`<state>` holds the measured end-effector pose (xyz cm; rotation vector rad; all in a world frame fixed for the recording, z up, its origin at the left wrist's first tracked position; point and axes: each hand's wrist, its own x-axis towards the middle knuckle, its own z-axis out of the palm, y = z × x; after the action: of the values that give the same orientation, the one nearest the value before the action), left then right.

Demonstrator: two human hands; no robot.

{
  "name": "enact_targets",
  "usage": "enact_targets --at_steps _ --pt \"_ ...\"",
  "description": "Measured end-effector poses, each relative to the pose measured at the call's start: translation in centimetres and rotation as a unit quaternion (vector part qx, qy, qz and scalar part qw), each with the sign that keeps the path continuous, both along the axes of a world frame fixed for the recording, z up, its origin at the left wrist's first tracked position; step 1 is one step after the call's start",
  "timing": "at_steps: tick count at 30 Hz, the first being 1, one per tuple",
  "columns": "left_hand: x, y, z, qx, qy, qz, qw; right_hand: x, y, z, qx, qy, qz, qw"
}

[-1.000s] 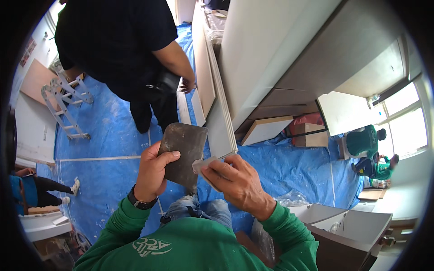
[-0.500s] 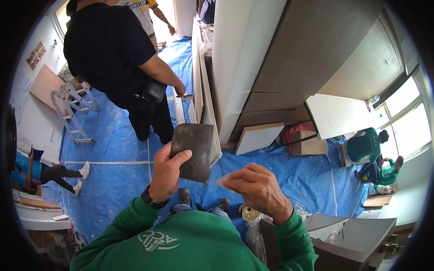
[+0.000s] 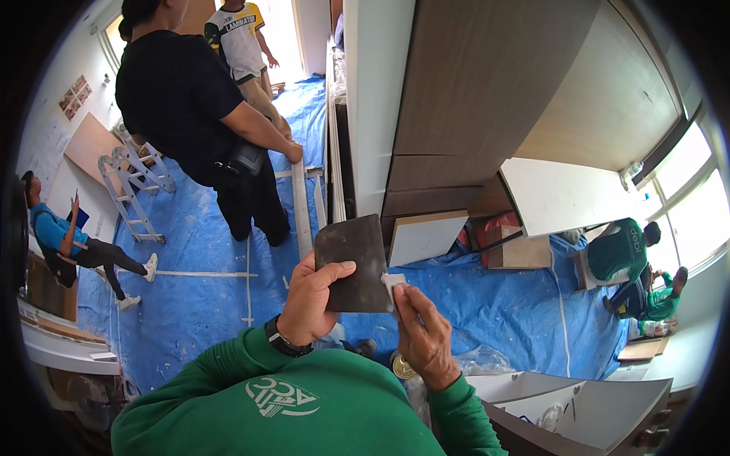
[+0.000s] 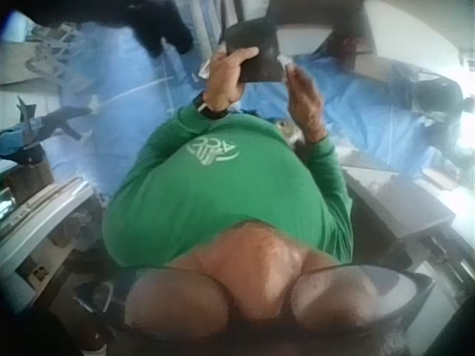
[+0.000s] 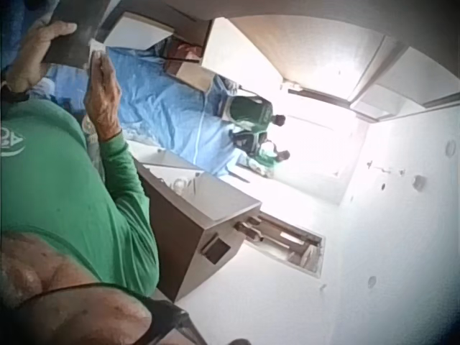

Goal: The person applies putty to a scraper and then spreads the putty onto the edges of a wooden cabinet panel.

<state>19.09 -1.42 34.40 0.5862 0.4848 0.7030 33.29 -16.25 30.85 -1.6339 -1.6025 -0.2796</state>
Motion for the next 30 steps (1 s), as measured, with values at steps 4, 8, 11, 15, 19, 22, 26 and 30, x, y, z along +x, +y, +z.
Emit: enact_targets --at_steps 4,8,11,15,19,22,26,30 --pt "2.7 -0.1 1.0 0.026 -0.027 -0.034 0.999 2.4 -2.4 -1.4 -0.068 -0.032 -0.01 0.997" --pt "6.0 1.7 0.2 0.033 -0.009 -0.115 0.993 5.0 -4.5 -0.5 -0.059 0.051 -0.121 0.99" --pt "7.7 2.7 -1.2 0.012 0.018 -0.142 0.99 6.7 -5.8 0.3 -0.042 0.059 -0.169 0.983" --pt "10.1 3.6 -1.3 -0.032 0.057 -0.172 0.983 8.3 -6.7 0.9 -0.056 0.044 -0.201 0.977" --pt "12.3 5.2 -2.3 -0.067 0.039 -0.205 0.976 9.4 -5.0 1.4 -0.034 0.058 -0.201 0.977" --pt "13.4 6.6 -2.3 -0.069 0.037 -0.219 0.972 10.1 -3.0 2.3 -0.042 0.048 -0.184 0.981" --pt "14.1 8.3 -2.4 -0.052 0.047 -0.203 0.977 11.2 0.3 3.4 -0.043 0.021 -0.146 0.988" --pt "14.4 10.3 -1.9 -0.073 0.03 -0.197 0.977 12.4 3.7 4.7 -0.051 -0.025 -0.116 0.992"
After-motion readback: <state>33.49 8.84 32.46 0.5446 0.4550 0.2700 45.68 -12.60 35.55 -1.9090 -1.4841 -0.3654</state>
